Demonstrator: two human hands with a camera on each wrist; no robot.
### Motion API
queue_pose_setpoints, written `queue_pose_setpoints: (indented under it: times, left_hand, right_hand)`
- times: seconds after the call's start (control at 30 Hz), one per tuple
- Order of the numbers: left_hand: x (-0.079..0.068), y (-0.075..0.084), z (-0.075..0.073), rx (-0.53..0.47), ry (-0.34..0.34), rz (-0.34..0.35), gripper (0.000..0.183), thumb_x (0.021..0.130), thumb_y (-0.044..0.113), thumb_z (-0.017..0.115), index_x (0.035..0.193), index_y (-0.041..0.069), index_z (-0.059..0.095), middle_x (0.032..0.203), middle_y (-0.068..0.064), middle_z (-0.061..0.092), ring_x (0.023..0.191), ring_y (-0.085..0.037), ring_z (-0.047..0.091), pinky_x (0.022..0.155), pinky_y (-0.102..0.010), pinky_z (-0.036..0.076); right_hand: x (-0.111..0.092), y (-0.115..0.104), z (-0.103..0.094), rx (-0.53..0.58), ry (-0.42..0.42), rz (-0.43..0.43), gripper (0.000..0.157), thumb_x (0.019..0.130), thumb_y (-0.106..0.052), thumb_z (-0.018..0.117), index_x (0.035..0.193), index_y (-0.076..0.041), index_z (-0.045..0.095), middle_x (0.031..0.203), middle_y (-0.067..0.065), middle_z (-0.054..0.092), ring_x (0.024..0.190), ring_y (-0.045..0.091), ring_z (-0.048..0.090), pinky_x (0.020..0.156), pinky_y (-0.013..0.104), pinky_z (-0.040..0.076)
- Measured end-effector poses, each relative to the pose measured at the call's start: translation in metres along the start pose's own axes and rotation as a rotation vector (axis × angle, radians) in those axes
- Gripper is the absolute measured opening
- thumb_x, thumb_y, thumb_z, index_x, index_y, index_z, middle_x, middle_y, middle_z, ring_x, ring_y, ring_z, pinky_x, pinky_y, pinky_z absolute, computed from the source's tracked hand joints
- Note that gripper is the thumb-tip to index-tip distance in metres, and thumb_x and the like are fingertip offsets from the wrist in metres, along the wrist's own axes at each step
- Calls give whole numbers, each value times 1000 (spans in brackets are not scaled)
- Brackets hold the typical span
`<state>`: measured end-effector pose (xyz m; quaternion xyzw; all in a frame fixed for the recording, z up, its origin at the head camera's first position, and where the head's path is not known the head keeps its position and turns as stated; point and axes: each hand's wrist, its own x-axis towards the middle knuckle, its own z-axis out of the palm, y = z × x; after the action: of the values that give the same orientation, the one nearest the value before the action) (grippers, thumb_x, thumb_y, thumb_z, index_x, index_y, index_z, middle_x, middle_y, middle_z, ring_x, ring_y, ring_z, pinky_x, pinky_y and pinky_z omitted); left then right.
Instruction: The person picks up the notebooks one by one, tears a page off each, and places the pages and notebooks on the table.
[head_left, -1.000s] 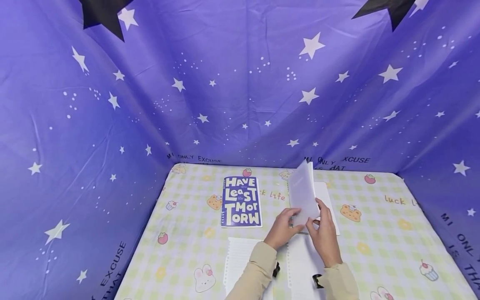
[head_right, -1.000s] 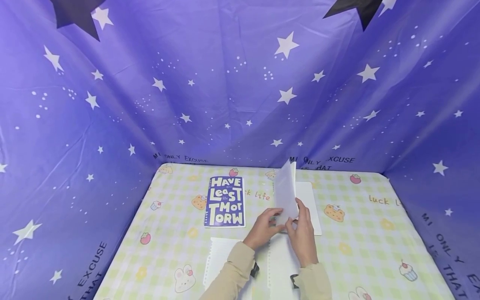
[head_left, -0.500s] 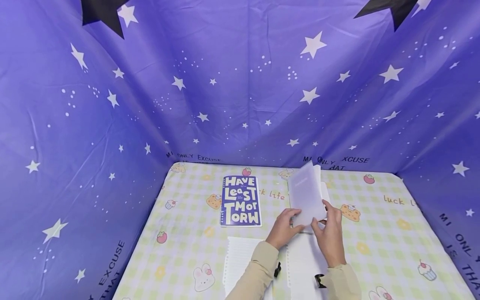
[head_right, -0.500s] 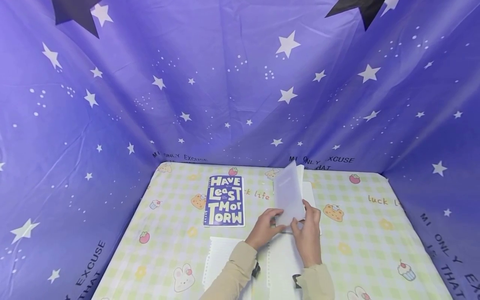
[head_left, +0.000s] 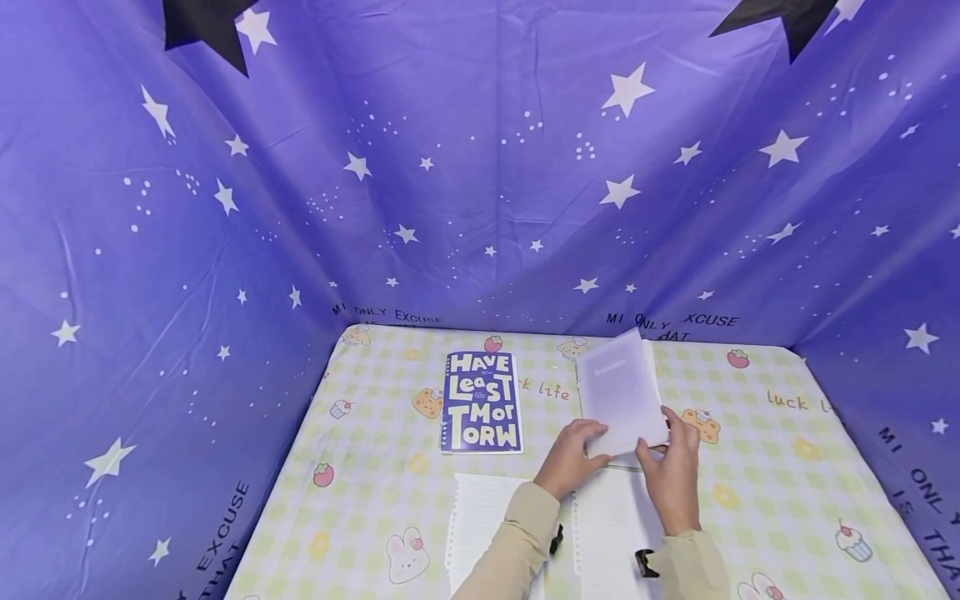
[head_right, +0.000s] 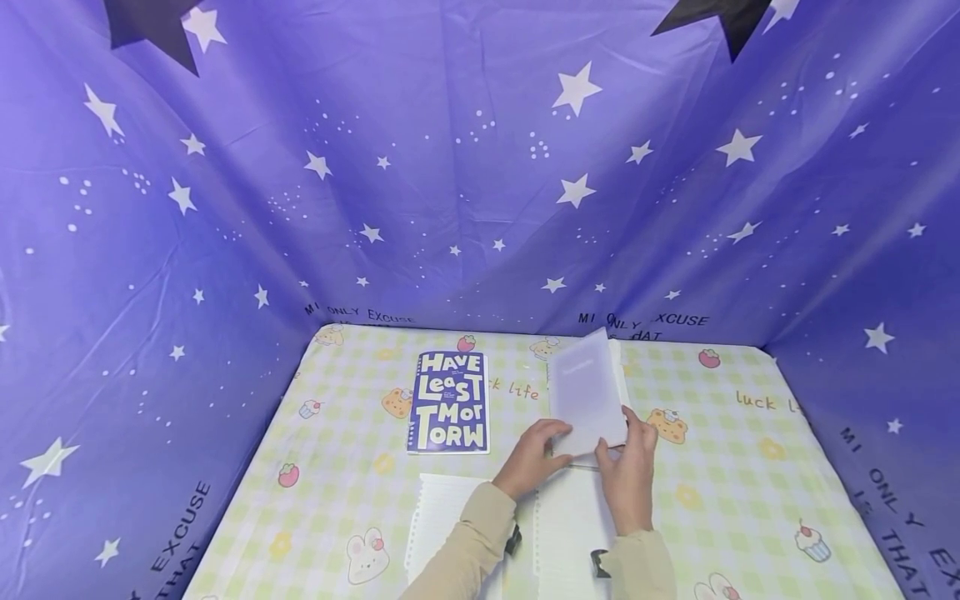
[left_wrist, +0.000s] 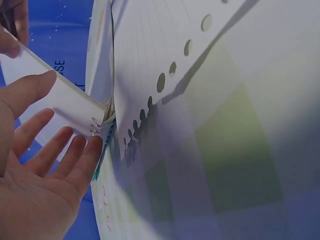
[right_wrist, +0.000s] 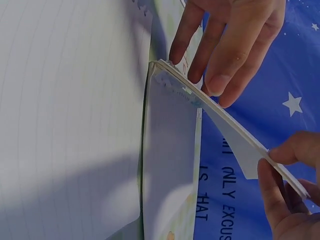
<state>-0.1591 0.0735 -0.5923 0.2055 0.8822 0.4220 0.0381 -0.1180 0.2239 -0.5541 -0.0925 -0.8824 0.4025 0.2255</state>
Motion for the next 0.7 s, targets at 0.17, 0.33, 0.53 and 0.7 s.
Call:
queue_pose_setpoints:
  times: [0.17, 0.33, 0.53, 0.7]
  left_hand:
    - [0, 1, 1, 44, -7, 7, 44, 87, 20, 77, 129, 14, 66, 135, -1, 60, 127, -15, 55, 111, -21, 40]
    - [0, 3, 2, 76, -12, 3, 43, 86, 21, 78, 127, 15, 67, 135, -1, 60, 126, -15, 54, 111, -21, 40]
    - [-1, 5, 2, 91, -13, 8, 42, 86, 20, 78, 126, 14, 68, 135, -1, 60, 126, -16, 54, 111, -21, 40]
    - [-1, 6, 2, 97, -30, 6, 43, 86, 20, 78, 127, 15, 68, 136, -1, 59, 126, -16, 53, 110, -21, 40]
  right_hand:
    - [0, 3, -2, -12, 5, 57, 65, 81, 12, 68, 141, 8, 43, 122, 28, 41, 83, 40, 63, 67, -7, 35]
    - [1, 8, -3, -4, -3, 117, 66, 82, 10, 69, 142, 8, 43, 125, 28, 38, 85, 41, 63, 63, -7, 33]
    - [2, 14, -4, -9, 12, 148, 65, 80, 10, 71, 140, 7, 46, 126, 27, 38, 81, 40, 64, 60, -5, 37]
    - [4, 20, -5, -25, 6, 186, 65, 80, 7, 72, 140, 7, 47, 126, 27, 38, 67, 14, 63, 57, -3, 36]
